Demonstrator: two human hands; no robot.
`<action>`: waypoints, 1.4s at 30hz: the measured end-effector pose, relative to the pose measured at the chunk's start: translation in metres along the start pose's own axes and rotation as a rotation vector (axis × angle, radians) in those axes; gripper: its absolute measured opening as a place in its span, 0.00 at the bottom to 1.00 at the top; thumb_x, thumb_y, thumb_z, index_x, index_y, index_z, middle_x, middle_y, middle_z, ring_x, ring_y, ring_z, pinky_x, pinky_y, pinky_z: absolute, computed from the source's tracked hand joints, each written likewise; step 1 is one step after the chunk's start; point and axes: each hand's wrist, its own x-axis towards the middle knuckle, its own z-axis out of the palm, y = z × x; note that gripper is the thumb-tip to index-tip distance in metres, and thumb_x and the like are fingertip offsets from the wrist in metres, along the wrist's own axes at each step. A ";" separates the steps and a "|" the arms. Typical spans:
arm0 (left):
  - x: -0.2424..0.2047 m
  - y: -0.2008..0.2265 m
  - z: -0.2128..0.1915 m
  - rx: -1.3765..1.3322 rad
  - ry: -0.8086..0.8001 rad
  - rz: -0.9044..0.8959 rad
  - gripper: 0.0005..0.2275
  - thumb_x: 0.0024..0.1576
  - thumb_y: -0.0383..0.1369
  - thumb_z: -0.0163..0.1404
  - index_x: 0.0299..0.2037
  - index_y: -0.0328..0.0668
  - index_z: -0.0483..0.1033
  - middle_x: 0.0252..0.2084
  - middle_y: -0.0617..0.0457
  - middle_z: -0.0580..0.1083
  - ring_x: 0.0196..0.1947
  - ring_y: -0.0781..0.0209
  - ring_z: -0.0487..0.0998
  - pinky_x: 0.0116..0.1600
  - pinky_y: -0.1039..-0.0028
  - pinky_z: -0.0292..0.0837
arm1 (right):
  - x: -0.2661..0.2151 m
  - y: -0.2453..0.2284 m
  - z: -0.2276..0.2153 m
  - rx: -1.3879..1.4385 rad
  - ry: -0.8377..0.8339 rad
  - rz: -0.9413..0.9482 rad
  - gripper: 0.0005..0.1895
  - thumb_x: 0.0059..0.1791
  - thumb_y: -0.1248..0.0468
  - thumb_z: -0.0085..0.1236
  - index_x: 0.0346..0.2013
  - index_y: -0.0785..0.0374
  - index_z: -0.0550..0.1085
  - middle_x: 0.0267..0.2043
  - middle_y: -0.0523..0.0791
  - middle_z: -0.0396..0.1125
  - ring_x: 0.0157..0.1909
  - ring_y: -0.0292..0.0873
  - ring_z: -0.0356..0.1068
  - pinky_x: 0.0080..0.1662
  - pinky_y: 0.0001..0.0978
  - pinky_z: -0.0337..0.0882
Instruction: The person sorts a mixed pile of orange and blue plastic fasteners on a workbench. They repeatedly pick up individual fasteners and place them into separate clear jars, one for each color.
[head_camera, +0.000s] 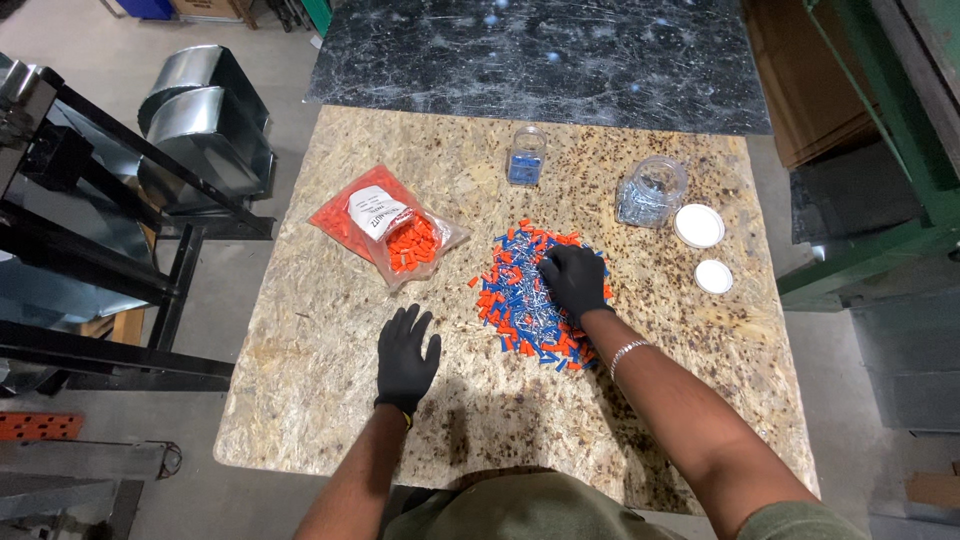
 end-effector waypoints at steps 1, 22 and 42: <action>0.000 0.001 -0.001 -0.012 -0.006 -0.004 0.19 0.57 0.46 0.50 0.59 0.59 0.74 0.65 0.55 0.70 0.67 0.48 0.67 0.71 0.58 0.56 | -0.003 -0.004 -0.006 0.110 0.013 -0.005 0.13 0.50 0.47 0.52 0.36 0.47 0.79 0.33 0.46 0.72 0.45 0.59 0.72 0.49 0.54 0.72; 0.000 -0.001 -0.001 0.058 0.076 0.071 0.19 0.57 0.45 0.51 0.59 0.59 0.74 0.63 0.55 0.71 0.65 0.49 0.70 0.69 0.59 0.59 | -0.037 -0.014 -0.036 0.395 0.112 -0.065 0.13 0.55 0.54 0.56 0.47 0.57 0.79 0.32 0.47 0.70 0.45 0.55 0.70 0.56 0.52 0.69; 0.003 0.008 -0.002 0.095 0.301 0.145 0.17 0.58 0.45 0.49 0.57 0.57 0.76 0.63 0.54 0.73 0.64 0.53 0.71 0.69 0.63 0.61 | 0.138 0.004 -0.025 0.430 0.228 0.062 0.11 0.49 0.58 0.56 0.43 0.53 0.81 0.38 0.46 0.76 0.49 0.57 0.73 0.54 0.54 0.70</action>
